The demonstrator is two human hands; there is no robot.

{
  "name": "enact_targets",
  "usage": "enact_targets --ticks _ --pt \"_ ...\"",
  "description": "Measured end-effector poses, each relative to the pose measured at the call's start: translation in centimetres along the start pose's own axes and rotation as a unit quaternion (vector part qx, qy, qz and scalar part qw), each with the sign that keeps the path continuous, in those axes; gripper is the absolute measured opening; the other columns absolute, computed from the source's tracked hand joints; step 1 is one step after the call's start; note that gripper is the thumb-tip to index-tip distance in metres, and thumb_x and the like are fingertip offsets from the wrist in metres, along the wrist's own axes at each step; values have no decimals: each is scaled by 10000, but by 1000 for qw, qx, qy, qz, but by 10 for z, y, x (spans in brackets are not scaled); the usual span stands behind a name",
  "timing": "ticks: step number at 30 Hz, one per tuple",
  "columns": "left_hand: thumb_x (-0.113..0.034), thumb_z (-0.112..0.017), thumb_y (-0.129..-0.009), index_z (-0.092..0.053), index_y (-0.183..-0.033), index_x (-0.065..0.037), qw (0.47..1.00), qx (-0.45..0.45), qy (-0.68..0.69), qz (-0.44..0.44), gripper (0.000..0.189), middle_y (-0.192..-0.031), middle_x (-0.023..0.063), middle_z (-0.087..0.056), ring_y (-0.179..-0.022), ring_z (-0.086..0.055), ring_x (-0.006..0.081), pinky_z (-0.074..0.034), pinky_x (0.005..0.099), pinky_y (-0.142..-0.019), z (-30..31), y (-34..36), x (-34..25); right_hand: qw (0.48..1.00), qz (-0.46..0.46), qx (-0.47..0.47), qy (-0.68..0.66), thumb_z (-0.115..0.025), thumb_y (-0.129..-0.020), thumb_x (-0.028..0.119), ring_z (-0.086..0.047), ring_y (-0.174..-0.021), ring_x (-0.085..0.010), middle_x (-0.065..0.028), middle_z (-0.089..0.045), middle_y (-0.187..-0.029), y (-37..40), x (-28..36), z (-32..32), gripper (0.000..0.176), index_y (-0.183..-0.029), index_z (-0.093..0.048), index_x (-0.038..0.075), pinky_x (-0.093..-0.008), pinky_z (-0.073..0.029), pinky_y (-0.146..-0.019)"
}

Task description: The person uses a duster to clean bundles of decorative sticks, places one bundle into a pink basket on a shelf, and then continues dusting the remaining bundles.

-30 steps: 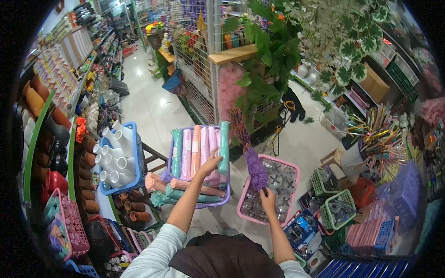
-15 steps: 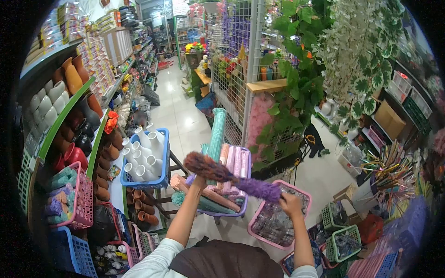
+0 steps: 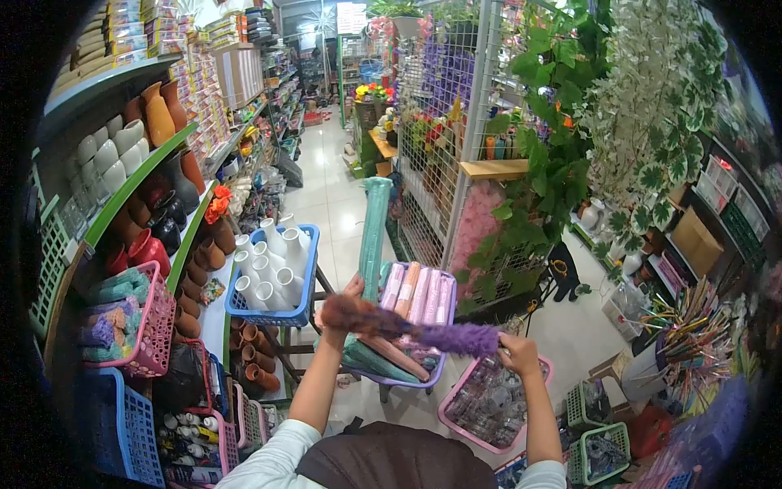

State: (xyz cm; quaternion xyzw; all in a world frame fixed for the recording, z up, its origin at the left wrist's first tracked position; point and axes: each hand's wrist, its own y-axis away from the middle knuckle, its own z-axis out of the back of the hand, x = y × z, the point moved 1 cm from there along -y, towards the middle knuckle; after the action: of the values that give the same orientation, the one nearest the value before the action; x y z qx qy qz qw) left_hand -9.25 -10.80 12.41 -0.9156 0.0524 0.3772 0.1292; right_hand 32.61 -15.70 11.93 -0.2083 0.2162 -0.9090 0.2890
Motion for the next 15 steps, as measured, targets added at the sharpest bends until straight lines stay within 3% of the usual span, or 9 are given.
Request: enact_targets --ticks 1,2,5,6,10,15 --pt "-229 -419 -959 -349 -1355 -102 998 10 -53 -16 422 -1137 57 -557 -962 -578 165 -504 307 -792 -9 3 -8 1000 19 13 2 -632 -679 198 -573 -649 -342 -133 -574 -698 2 -1 -2 193 -807 -562 72 -419 -447 -550" --pt "-261 -398 -960 -348 -1352 -103 999 31 -9 13 425 -1104 69 -572 -888 -598 181 -511 325 -755 -9 7 -11 1000 10 10 7 -629 -676 207 -575 -643 -340 -128 -576 -694 3 -2 -5 197 -809 -568 74 -420 -451 -556" --pt "-279 -407 -949 -326 -1361 -112 996 -26 43 75 451 -1088 84 -576 -816 -608 189 -518 324 -714 43 -9 22 996 -47 -79 0 -617 -689 194 -569 -641 -354 -144 -568 -687 -13 -1 -9 179 -802 -555 70 -423 -442 -555" --pt "-328 -411 -940 -331 -1352 -110 998 21 -34 50 473 -1068 90 -580 -784 -604 174 -518 309 -683 -6 -1 2 990 -94 -100 8 -590 -710 160 -562 -650 -373 -169 -557 -685 -24 3 -8 142 -787 -529 57 -434 -428 -554" --pt "-293 -517 -896 -333 -1346 -96 996 51 -70 36 525 -1005 74 -577 -730 -575 134 -504 277 -659 -31 5 -2 974 -175 -147 -14 -576 -731 126 -558 -661 -386 -193 -548 -687 -51 13 3 124 -772 -498 39 -450 -417 -556" --pt "-251 -554 -891 -309 -1367 -55 992 -26 -115 -46 570 -1028 56 -573 -797 -570 132 -498 269 -709 -9 9 4 999 -17 -37 22 -626 -682 146 -576 -649 -342 -143 -572 -697 -20 -2 -7 176 -812 -540 64 -419 -449 -562"
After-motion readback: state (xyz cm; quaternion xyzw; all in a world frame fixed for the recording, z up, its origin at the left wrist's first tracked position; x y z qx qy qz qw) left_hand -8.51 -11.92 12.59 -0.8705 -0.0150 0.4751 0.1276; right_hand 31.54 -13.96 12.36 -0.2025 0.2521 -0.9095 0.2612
